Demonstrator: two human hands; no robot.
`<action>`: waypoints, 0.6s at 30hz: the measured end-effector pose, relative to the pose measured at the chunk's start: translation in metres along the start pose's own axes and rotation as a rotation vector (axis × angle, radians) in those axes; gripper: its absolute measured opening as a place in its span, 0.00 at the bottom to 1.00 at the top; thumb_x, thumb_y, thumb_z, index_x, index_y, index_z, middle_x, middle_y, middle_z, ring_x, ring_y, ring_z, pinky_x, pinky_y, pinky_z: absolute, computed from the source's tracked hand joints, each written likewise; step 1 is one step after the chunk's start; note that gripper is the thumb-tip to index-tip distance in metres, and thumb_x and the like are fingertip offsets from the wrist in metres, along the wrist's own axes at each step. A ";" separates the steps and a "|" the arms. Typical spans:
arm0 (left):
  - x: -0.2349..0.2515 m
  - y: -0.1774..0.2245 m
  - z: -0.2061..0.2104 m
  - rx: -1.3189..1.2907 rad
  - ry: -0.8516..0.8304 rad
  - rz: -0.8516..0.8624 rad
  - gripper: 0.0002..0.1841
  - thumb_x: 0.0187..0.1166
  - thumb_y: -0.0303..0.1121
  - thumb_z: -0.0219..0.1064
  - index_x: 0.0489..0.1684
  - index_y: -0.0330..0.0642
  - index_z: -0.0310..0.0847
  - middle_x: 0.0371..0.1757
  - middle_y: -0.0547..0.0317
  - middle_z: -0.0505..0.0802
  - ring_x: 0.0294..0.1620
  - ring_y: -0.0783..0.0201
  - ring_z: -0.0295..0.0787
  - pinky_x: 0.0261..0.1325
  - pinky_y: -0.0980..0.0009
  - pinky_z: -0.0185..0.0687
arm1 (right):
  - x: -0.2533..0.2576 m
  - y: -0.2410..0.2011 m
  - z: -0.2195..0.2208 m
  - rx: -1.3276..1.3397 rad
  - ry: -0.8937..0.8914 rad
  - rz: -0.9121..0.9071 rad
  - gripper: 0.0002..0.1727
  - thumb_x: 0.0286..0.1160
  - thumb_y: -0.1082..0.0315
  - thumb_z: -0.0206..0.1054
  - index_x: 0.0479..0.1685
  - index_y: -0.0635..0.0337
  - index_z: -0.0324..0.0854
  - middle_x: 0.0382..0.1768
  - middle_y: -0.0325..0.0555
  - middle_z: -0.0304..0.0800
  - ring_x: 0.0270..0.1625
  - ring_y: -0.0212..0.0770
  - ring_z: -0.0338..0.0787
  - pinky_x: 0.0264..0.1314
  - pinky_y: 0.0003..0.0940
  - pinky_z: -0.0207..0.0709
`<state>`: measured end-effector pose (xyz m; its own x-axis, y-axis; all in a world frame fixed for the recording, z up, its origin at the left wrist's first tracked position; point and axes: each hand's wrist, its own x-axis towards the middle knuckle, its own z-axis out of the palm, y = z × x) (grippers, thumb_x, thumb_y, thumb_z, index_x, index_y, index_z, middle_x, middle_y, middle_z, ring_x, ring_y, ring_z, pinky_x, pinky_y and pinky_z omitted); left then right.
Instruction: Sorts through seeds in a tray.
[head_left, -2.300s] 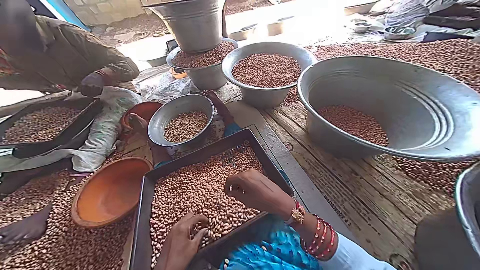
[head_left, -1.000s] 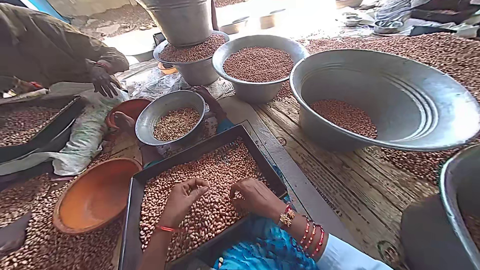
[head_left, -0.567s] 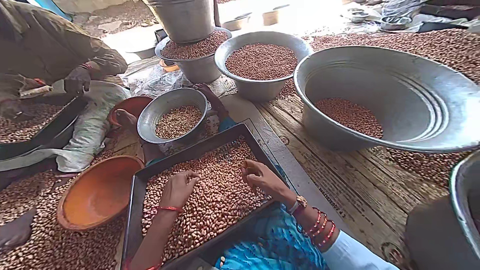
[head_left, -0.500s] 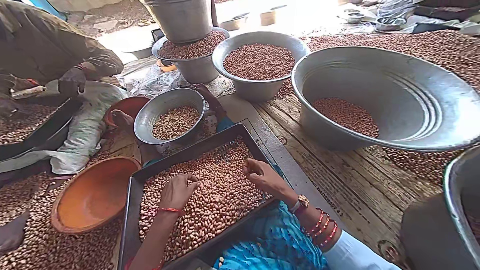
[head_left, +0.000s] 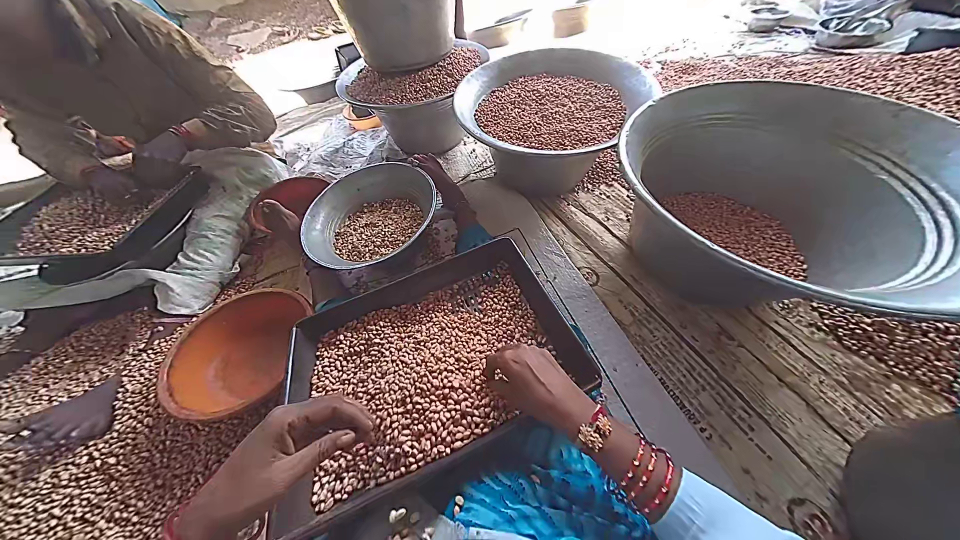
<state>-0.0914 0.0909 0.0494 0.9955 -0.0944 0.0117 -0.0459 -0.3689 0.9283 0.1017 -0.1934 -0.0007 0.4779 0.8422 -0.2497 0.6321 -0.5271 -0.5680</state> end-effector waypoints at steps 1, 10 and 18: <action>-0.008 0.001 0.004 0.105 0.151 -0.062 0.08 0.77 0.37 0.71 0.46 0.48 0.93 0.45 0.70 0.97 0.42 0.75 0.95 0.48 0.78 0.92 | 0.001 -0.001 0.000 -0.009 -0.010 0.007 0.12 0.82 0.67 0.65 0.53 0.63 0.89 0.50 0.62 0.93 0.58 0.62 0.91 0.59 0.62 0.79; -0.032 -0.027 0.046 0.595 0.167 -0.402 0.06 0.68 0.24 0.76 0.40 0.39 0.95 0.42 0.49 0.97 0.44 0.50 0.96 0.53 0.46 0.88 | 0.001 -0.009 -0.008 -0.092 -0.122 0.088 0.14 0.83 0.65 0.62 0.55 0.67 0.85 0.50 0.63 0.91 0.59 0.63 0.90 0.59 0.62 0.78; -0.014 -0.025 0.059 0.708 -0.062 -0.685 0.09 0.77 0.35 0.74 0.48 0.43 0.96 0.53 0.47 0.96 0.60 0.43 0.92 0.67 0.40 0.80 | -0.018 -0.061 -0.034 0.410 -0.256 -0.586 0.12 0.82 0.67 0.69 0.56 0.65 0.88 0.47 0.49 0.97 0.48 0.39 0.96 0.56 0.39 0.87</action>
<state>-0.1091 0.0472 0.0040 0.8204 0.3052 -0.4836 0.4791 -0.8285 0.2899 0.0754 -0.1801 0.0650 -0.0544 0.9978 0.0372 0.4380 0.0573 -0.8971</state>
